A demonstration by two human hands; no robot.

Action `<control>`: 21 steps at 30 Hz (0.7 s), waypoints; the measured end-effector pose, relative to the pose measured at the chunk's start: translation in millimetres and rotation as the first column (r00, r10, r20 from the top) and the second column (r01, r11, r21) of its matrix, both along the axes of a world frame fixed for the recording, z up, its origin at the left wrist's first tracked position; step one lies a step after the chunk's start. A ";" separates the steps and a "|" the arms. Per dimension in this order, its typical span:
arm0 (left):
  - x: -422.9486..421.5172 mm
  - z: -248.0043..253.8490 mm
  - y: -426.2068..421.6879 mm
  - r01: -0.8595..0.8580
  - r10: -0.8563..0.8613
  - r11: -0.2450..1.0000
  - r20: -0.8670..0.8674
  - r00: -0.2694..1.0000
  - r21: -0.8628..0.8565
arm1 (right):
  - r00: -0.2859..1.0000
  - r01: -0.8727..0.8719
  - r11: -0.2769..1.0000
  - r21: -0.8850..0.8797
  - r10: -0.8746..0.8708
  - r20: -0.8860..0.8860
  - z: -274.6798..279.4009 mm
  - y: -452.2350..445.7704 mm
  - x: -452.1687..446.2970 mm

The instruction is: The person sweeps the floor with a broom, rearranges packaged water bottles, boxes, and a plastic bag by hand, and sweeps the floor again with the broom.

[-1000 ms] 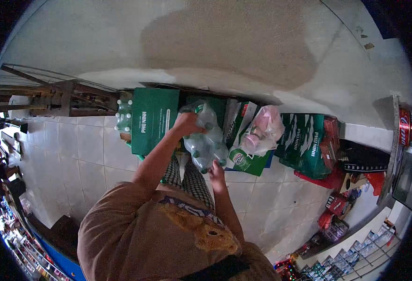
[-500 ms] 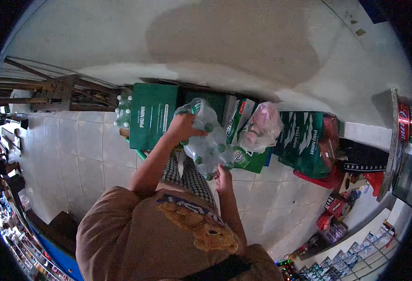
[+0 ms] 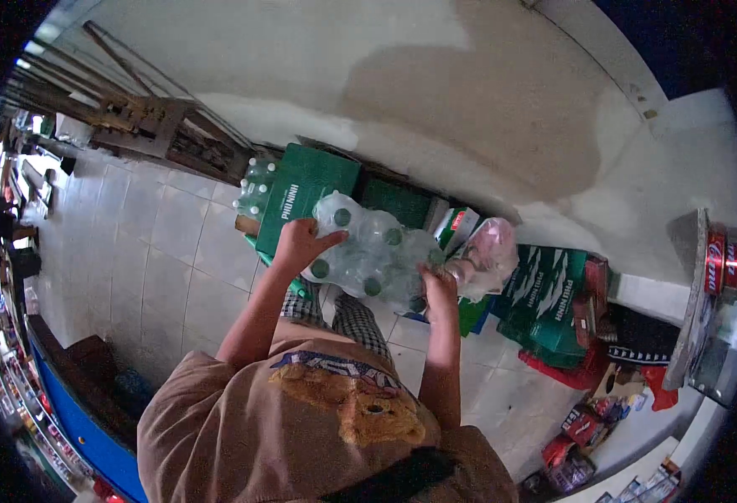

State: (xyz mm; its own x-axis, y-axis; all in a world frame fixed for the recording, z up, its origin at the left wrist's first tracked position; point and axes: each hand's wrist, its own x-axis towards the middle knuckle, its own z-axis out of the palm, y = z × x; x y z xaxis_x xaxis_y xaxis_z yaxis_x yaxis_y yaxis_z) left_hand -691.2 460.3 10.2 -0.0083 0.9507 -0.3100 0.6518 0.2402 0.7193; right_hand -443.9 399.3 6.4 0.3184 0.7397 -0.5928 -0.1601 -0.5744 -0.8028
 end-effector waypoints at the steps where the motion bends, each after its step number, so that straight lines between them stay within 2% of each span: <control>1: -8.8 0.7 -5.1 -0.054 0.053 0.998 0.016 0.998 0.043 | 0.997 -0.062 0.998 0.033 0.061 0.043 0.4 10.3 -5.9; 2: -18.7 2.0 -7.7 -0.082 0.081 0.995 0.014 0.997 0.053 | 0.977 -0.159 0.987 0.005 0.157 0.141 5.3 19.6 -9.1; 4: -40.9 2.9 -16.1 -0.148 0.146 0.987 0.038 0.989 0.055 | 0.991 -0.128 0.991 0.047 0.127 0.034 7.6 35.4 -30.3; 5: -52.1 -3.2 -19.4 -0.224 0.216 0.972 0.104 0.971 0.070 | 0.982 -0.191 0.978 0.081 0.190 0.017 7.3 45.5 -40.2; 8: -90.2 -1.9 -18.3 -0.339 0.334 0.941 0.141 0.932 0.015 | 0.916 -0.356 0.935 -0.001 0.349 0.200 28.1 78.8 -80.6; 10: -116.3 -1.1 -16.8 -0.377 0.376 0.926 0.102 0.921 -0.013 | 0.897 -0.419 0.907 0.050 0.404 0.177 26.2 97.4 -109.6; 11: -130.4 -6.1 -16.6 -0.432 0.431 0.901 0.175 0.885 -0.034 | 0.880 -0.467 0.878 0.104 0.450 0.149 25.8 107.2 -124.7; 13: -160.8 -15.7 -15.8 -0.508 0.509 0.857 0.292 0.810 -0.085 | 0.849 -0.518 0.849 0.100 0.497 0.176 28.7 125.8 -159.6; 14: -173.7 -16.6 -14.7 -0.524 0.525 0.847 0.293 0.799 -0.088 | 0.812 -0.566 0.822 0.064 0.544 0.211 32.1 135.9 -178.4; 16: -200.4 -7.4 -13.9 -0.625 0.618 0.762 0.479 0.624 -0.169 | 0.765 -0.613 0.789 0.024 0.586 0.267 46.3 152.2 -224.6; 18: -230.2 -7.5 -11.5 -0.613 0.632 0.758 0.487 0.603 -0.225 | 0.729 -0.657 0.754 0.020 0.628 0.274 20.2 171.2 -250.9; 20: -253.8 -29.9 -10.6 -0.694 0.710 0.665 0.522 0.472 -0.276 | 0.693 -0.699 0.714 0.048 0.660 0.290 15.5 188.4 -289.1; 21: -266.2 -40.4 -10.1 -0.728 0.732 0.634 0.504 0.458 -0.260 | 0.687 -0.706 0.706 0.049 0.667 0.289 8.4 198.8 -305.6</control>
